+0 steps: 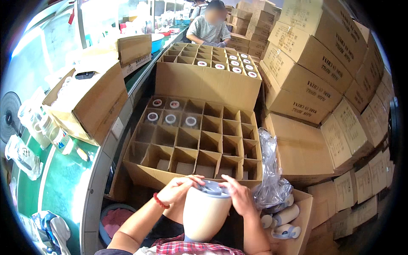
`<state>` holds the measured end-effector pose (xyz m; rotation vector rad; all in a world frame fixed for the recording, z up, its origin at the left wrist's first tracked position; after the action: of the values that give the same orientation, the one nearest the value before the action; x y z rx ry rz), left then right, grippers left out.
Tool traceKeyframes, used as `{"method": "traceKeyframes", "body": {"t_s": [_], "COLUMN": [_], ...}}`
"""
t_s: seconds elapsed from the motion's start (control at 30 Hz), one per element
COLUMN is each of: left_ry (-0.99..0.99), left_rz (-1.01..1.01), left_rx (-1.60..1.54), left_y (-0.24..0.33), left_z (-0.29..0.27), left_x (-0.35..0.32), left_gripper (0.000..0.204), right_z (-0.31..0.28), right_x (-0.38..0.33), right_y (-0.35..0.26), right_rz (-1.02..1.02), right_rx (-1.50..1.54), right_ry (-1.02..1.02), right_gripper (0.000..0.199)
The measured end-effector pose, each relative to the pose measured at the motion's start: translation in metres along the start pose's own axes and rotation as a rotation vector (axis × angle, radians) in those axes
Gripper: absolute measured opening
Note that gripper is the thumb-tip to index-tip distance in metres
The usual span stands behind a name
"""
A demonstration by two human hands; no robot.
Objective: The person assembles pitchers by inserting a metal strainer into the body, placing a lid on top, and securing it. They then place the assembled pitcher into a plastic bag and set it aside. This process is repeated multiple times.
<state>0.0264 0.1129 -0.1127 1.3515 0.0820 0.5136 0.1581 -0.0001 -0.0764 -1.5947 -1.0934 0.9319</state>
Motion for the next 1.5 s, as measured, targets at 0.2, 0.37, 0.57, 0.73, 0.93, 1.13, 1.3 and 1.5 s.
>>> {"method": "traceKeyframes", "body": {"t_s": [0.2,0.37,0.57,0.73,0.93,1.13,1.3,1.5], "left_ry": [0.115,-0.03,-0.139,0.091,0.068,-0.097,-0.224,0.166], "left_rz": [0.232,0.246,0.112,0.02,0.166,0.162,0.252,-0.258], "left_rx": [1.207,0.961,-0.126,0.261,1.054,0.25,0.082,-0.235], "left_y": [0.106,0.092,-0.002,0.026,0.084,0.034,0.037,-0.029], "left_z": [0.096,0.085,-0.003,0.016,0.086,0.018,0.018,0.017], "left_x": [0.017,0.017,-0.003,0.01,0.022,0.006,0.0,-0.007], "left_gripper": [0.019,0.014,0.032,0.022,0.017,0.022,0.024,0.026], "right_z": [0.068,0.046,0.01,-0.002,0.058,0.015,0.015,0.014], "right_x": [0.066,0.047,-0.007,0.042,0.068,0.016,0.0,-0.04], "right_y": [0.08,0.071,-0.028,0.081,0.074,0.027,-0.012,-0.091], "right_rz": [0.18,0.046,-0.116,0.169,0.126,-0.047,-0.168,-0.364], "right_rx": [1.671,1.385,-0.226,0.72,1.517,0.52,0.166,-0.199], "right_ry": [-0.618,-0.451,-0.003,-0.009,-0.459,-0.185,-0.161,-0.282], "right_gripper": [0.077,0.078,0.068,0.07,0.071,0.057,0.044,0.035]}}
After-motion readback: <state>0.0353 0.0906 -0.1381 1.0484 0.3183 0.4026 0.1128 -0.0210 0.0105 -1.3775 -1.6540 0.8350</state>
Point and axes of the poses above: each hand's wrist, its own x-axis towards the middle knuckle, its own z-axis out of the palm, y = z × x, the point moved 10 cm from there along x, towards the middle knuckle, and after that the axes turned 7 degrees about x, right-handed, at the moved point
